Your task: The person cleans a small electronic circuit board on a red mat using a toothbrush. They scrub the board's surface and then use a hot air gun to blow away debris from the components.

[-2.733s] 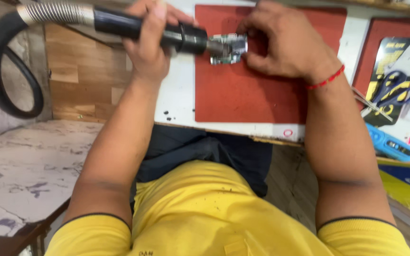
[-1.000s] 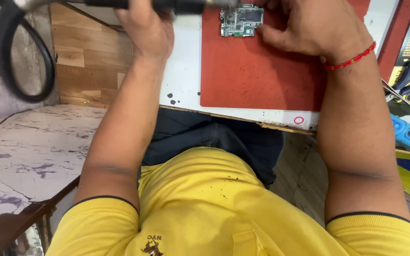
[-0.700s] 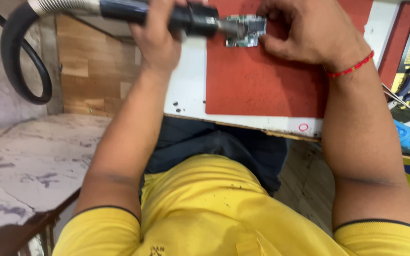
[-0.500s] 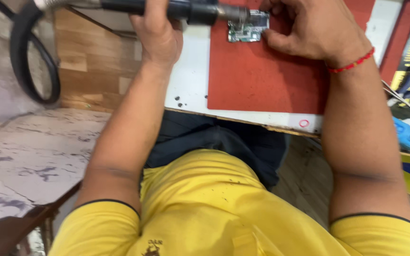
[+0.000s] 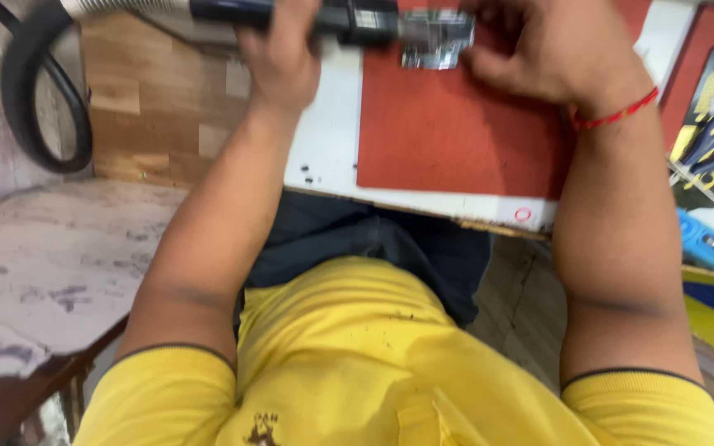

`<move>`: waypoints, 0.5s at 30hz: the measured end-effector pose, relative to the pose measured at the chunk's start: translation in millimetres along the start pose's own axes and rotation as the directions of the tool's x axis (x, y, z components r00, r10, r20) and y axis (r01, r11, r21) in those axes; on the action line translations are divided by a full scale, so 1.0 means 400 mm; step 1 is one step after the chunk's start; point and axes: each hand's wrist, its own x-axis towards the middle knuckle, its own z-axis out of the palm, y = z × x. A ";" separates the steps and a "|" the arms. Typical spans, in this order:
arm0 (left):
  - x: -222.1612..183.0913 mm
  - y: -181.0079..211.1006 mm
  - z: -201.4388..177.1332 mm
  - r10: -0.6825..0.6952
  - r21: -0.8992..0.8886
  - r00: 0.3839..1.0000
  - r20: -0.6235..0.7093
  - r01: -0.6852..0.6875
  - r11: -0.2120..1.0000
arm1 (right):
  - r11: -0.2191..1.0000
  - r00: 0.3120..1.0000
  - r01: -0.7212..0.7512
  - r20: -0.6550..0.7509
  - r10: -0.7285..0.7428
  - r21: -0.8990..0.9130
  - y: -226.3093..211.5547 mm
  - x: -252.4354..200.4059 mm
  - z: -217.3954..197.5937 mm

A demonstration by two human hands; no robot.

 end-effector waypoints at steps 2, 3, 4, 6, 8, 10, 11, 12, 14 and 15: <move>-0.016 0.048 0.037 -0.129 -0.464 0.992 0.000 0.114 0.878 | 0.994 0.998 0.058 -0.027 -0.056 0.088 -0.016 0.010 -0.014; -0.006 0.063 0.036 -0.154 -0.475 0.988 -0.021 0.126 0.871 | 0.989 0.998 0.059 -0.019 -0.057 0.137 -0.030 0.005 -0.008; 0.011 0.073 0.036 -0.180 -0.485 0.983 -0.041 0.138 0.864 | 0.988 1.000 0.020 -0.009 -0.019 0.155 -0.034 0.009 -0.007; 0.015 0.103 0.046 -0.169 -0.501 0.985 0.024 0.158 0.851 | 0.988 1.000 0.003 -0.006 -0.003 0.153 -0.037 0.001 -0.008; 0.014 0.146 0.047 -0.075 -0.505 0.981 0.181 0.158 0.848 | 0.992 0.997 0.071 -0.026 -0.069 0.106 -0.028 0.006 -0.012; 0.030 0.162 0.053 -0.180 -0.415 0.981 0.072 0.194 0.889 | 0.991 0.998 0.051 -0.030 -0.048 0.127 -0.024 0.005 -0.006; 0.035 0.166 0.056 -0.232 -0.368 0.973 0.019 0.222 0.903 | 0.990 0.999 0.038 -0.032 -0.034 0.138 -0.022 0.002 -0.003; 0.036 0.169 0.055 -0.127 -0.359 0.987 0.096 0.153 0.921 | 0.988 0.998 0.046 -0.036 -0.042 0.147 -0.021 0.000 0.001; 0.042 0.170 0.055 0.091 -0.365 0.964 0.249 0.007 0.931 | 0.986 0.997 0.069 -0.045 -0.063 0.150 -0.016 0.003 -0.001; 0.039 0.167 0.054 0.012 -0.390 0.984 0.176 0.058 0.919 | 0.987 0.997 0.071 -0.043 -0.065 0.144 -0.017 0.003 -0.002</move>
